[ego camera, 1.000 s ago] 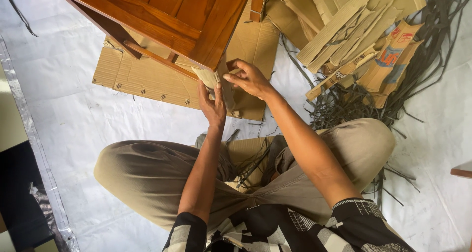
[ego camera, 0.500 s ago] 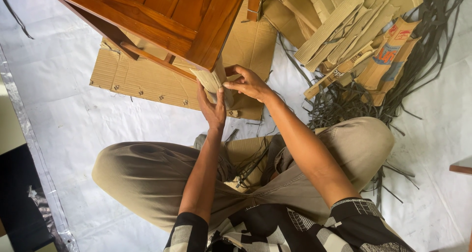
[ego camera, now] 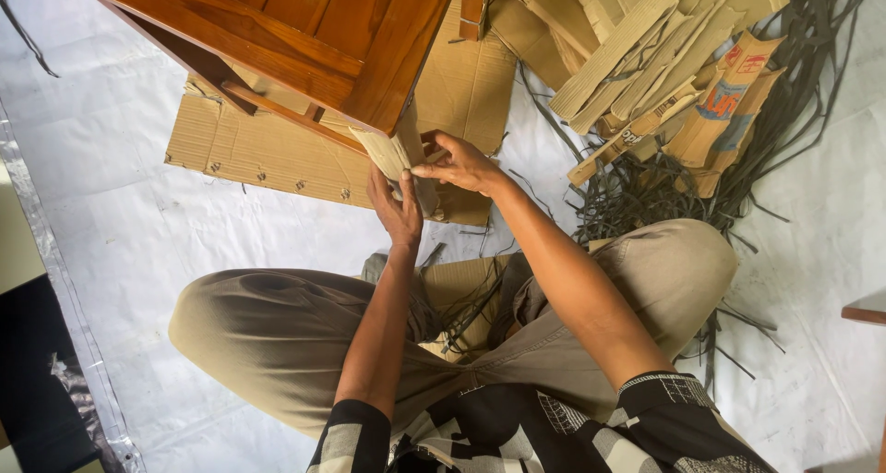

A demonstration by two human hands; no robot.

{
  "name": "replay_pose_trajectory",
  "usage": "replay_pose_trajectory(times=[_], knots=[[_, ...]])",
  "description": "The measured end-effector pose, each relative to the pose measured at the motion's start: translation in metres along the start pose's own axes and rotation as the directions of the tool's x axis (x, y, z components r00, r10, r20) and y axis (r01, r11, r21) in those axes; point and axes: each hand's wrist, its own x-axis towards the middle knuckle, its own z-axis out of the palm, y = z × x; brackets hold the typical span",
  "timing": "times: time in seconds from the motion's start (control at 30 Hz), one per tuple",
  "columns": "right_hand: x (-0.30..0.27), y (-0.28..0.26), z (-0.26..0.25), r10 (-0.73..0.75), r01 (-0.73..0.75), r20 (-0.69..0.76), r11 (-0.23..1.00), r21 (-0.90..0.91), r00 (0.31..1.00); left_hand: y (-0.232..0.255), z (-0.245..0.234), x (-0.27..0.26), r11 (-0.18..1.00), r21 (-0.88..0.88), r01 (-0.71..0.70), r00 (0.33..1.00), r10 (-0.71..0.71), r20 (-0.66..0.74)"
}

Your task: Wrapping a wooden table leg with protective paper and tying it with plastic strips.

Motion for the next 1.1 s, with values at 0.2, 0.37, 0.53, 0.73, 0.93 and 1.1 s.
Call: replay_pose_trajectory(times=[0.2,0.37,0.53,0.73,0.93,1.1], knots=[[-0.006,-0.004,0.002,0.024,-0.023,0.017,1.000,-0.018,1.000,0.004,-0.001,-0.003,1.000,-0.011,0.002,1.000,-0.002,-0.010],[-0.006,-0.001,0.001,0.021,-0.021,0.025,1.000,-0.011,0.999,-0.008,-0.001,-0.014,0.999,0.028,-0.037,0.999,0.037,-0.021],[-0.002,0.012,-0.003,0.050,-0.050,-0.017,0.999,0.006,0.999,-0.038,0.002,-0.042,0.990,0.113,0.085,0.996,-0.086,-0.004],[-0.006,0.022,-0.015,0.077,-0.080,-0.054,0.996,-0.042,0.996,-0.099,0.019,-0.081,0.895,0.223,0.387,0.921,-0.385,-0.055],[-0.017,0.059,-0.034,0.183,-0.198,-0.121,0.972,-0.123,0.976,-0.155,0.044,-0.099,0.621,0.538,0.570,0.640,-0.746,0.182],[-0.032,0.090,-0.053,0.330,-0.372,-0.218,0.908,-0.195,0.918,-0.138,0.062,-0.108,0.750,0.551,0.364,0.625,-0.636,0.453]])
